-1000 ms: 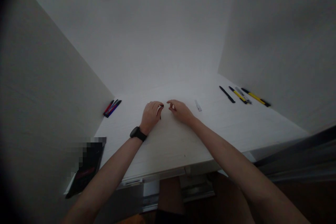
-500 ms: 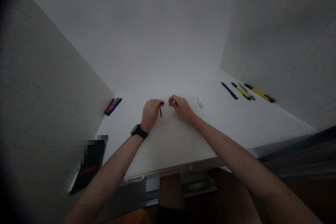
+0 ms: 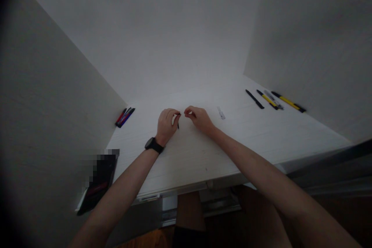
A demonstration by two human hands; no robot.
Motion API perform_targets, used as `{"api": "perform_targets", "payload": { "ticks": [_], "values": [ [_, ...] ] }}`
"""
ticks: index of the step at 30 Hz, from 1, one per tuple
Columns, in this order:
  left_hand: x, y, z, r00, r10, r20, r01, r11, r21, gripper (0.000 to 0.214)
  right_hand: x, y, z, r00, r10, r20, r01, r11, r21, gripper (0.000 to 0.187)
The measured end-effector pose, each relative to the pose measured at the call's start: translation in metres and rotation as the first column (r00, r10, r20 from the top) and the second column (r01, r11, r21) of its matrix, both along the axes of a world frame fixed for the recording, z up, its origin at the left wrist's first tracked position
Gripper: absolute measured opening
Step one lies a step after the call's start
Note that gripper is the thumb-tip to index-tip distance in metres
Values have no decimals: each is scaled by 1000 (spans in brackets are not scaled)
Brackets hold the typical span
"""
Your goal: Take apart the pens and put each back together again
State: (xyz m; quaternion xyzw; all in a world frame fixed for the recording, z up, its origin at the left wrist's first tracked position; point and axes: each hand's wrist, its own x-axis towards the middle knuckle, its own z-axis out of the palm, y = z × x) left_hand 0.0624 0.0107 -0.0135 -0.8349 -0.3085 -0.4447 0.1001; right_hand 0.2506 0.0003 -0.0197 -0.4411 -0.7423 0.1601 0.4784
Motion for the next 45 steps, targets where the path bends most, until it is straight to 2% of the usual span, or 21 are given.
{"api": "perform_targets", "payload": {
  "ticks": [6, 14, 30, 34, 41, 45],
  "values": [
    [-1, 0, -3, 998, -60, 32, 61, 998, -34, 7, -1, -4, 3, 997, 42, -66, -44, 999, -29, 9],
    [-2, -1, -1, 999, -39, 21, 41, 995, -92, 14, -2, -5, 5, 998, 57, -41, -60, 995, -74, 16],
    [-3, 4, -4, 998, 40, -40, -44, 993, -109, 27, -3, -5, 7, 999, 46, -12, -46, 999, -15, 15],
    [-4, 4, -3, 999, 24, -49, -29, 995, -98, 26, -3, -6, 7, 996, 67, -59, -69, 997, -21, 15],
    [-5, 5, -4, 999, 19, 31, -17, 997, -77, 25, -9, -11, 8, 937, 176, -303, -209, 975, -80, 22],
    [-4, 2, -4, 999, -36, 12, 37, 996, -77, 26, -12, -13, 5, 966, 108, -237, -132, 987, -91, 25]
  ]
}}
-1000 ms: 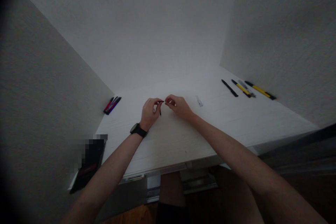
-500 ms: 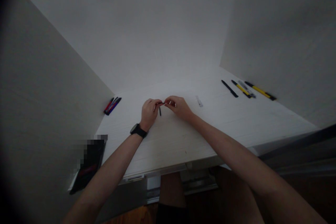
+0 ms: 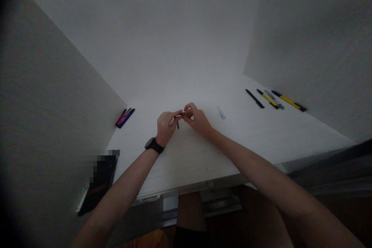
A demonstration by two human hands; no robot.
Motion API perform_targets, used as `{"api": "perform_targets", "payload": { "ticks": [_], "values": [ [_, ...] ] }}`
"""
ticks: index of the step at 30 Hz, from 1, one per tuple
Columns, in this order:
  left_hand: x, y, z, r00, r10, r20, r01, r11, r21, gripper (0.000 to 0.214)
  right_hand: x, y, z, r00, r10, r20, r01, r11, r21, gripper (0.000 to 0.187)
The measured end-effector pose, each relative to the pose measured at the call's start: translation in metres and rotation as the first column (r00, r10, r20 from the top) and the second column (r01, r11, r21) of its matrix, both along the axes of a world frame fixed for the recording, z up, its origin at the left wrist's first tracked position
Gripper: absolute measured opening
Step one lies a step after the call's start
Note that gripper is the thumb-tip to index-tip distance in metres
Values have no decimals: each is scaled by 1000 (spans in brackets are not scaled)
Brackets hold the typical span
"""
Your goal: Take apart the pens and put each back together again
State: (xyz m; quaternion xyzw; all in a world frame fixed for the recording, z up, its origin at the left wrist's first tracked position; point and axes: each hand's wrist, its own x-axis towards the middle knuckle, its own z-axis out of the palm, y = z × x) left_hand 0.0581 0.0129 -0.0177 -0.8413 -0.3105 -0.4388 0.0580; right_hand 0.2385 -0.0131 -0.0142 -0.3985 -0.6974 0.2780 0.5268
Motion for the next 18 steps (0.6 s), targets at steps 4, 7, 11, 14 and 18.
{"api": "perform_targets", "payload": {
  "ticks": [4, 7, 11, 14, 18],
  "values": [
    [1, -2, 1, 997, -58, 44, 58, 998, 1, 23, -4, -2, -2, 978, -109, 177, 101, 993, 53, 20],
    [2, -1, 1, 991, -80, 105, 80, 997, 1, 21, -4, -4, 4, 912, -181, 369, 148, 982, 115, 15],
    [2, 2, 1, 987, -27, 159, 32, 999, -28, 21, 8, -3, 15, 660, -453, 599, 388, 888, 245, 16],
    [1, 5, -1, 985, 2, 170, 9, 998, -59, 24, 27, 3, 11, 479, -636, 605, 600, 740, 304, 19],
    [1, 6, -1, 984, -12, 178, 25, 998, -66, 25, 52, 12, -7, 402, -713, 574, 721, 633, 281, 28]
  ]
}}
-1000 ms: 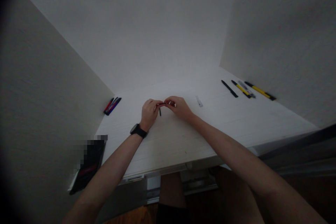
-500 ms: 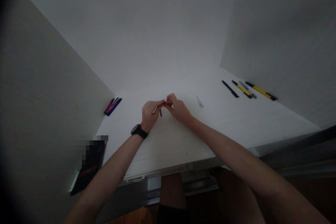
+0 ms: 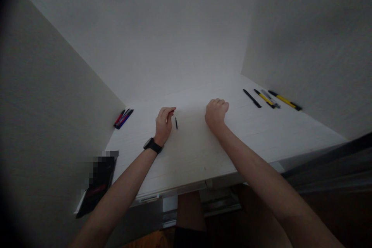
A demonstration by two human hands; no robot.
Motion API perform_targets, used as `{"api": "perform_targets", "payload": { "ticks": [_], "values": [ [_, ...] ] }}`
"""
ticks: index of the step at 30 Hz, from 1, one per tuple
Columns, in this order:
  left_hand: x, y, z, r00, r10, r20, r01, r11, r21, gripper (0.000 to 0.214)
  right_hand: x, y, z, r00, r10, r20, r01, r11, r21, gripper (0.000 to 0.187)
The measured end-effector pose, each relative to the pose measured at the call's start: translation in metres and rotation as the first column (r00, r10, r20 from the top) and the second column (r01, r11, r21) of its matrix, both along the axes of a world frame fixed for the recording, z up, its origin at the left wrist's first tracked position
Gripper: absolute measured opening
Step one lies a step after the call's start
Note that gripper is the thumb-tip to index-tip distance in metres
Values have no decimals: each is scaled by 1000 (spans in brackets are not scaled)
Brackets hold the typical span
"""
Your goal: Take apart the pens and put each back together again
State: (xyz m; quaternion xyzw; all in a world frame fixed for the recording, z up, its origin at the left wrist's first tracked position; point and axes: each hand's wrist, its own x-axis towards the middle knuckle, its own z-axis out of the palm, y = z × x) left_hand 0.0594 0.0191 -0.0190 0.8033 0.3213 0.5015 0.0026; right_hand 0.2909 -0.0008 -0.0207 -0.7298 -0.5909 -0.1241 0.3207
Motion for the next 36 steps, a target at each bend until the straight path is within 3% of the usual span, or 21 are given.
{"api": "perform_targets", "payload": {
  "ticks": [4, 8, 13, 17, 20, 22, 25, 36],
  "values": [
    [0, 1, 0, 999, 39, -33, -39, 999, 14, 25, 7, 3, -6, 995, -54, -84, 40, 986, -161, 31],
    [0, 2, 0, 998, 46, -44, -46, 999, 22, 26, 1, -4, 6, 997, -47, -69, 26, 959, -281, 23],
    [0, 0, 1, 995, 96, -25, -96, 995, -7, 26, -15, -10, 25, 994, 104, 36, -85, 933, -349, 25],
    [-1, -3, 4, 988, 156, 16, -156, 987, 22, 21, -34, -8, 22, 938, 332, -102, -347, 904, -249, 24],
    [-2, -4, 5, 983, 172, 67, -175, 983, 56, 19, -43, -4, 9, 788, 576, -216, -606, 788, -107, 15],
    [-2, -4, 5, 981, 170, 91, -176, 983, 57, 18, -46, -1, 1, 684, 680, -264, -709, 705, -18, 11],
    [-3, -4, 5, 983, 165, 78, -167, 986, 21, 18, -45, 1, -4, 602, 735, -311, -760, 647, 58, 11],
    [-1, -5, 6, 999, 45, -4, -45, 998, -42, 20, -47, -3, 1, 482, 771, -416, -817, 567, 103, 16]
  ]
}}
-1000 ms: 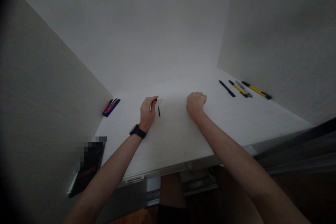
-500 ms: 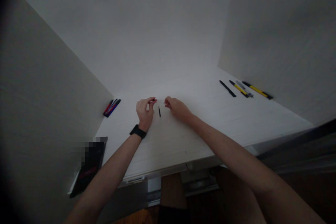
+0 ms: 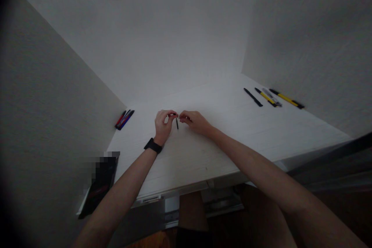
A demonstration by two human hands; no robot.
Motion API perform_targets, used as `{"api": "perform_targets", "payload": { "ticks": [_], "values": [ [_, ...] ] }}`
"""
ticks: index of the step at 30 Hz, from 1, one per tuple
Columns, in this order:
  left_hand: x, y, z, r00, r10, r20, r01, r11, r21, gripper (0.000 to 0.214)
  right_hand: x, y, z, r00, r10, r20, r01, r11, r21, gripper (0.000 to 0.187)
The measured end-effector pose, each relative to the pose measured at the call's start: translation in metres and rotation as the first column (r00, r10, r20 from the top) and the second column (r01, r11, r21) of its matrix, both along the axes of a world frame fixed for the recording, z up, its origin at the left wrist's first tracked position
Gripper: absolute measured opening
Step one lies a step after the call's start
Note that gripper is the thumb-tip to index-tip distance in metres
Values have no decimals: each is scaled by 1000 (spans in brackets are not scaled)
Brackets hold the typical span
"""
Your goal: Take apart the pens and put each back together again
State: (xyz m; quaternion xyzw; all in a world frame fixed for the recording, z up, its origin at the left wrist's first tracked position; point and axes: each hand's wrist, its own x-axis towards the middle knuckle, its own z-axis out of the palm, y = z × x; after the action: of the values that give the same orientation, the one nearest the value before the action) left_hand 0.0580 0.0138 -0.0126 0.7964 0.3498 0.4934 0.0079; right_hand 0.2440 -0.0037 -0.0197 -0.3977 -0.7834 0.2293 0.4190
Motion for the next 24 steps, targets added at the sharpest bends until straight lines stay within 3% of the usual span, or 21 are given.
{"api": "perform_targets", "payload": {
  "ticks": [9, 13, 15, 18, 21, 24],
  "values": [
    [-4, 5, -4, 989, -1, -147, 5, 1000, 29, 26, -1, 2, -2, 998, -19, -63, 19, 1000, 5, 14],
    [-3, 2, 0, 971, 89, -221, -94, 995, -14, 32, 1, 2, -2, 996, -41, -75, 42, 999, 4, 12],
    [0, -2, 3, 932, 243, -269, -266, 963, -50, 36, 3, 3, -3, 994, -76, -84, 77, 997, 3, 12],
    [7, -9, 8, 801, 403, -442, -475, 878, -59, 38, 8, 8, -5, 983, -140, -118, 142, 990, 4, 11],
    [13, -16, 8, 717, 389, -578, -488, 873, -19, 39, 12, 12, -8, 967, -198, -160, 200, 980, -4, 12],
    [18, -22, 4, 734, 343, -586, -418, 908, 9, 36, 15, 15, -9, 957, -228, -180, 229, 973, -16, 13]
  ]
}}
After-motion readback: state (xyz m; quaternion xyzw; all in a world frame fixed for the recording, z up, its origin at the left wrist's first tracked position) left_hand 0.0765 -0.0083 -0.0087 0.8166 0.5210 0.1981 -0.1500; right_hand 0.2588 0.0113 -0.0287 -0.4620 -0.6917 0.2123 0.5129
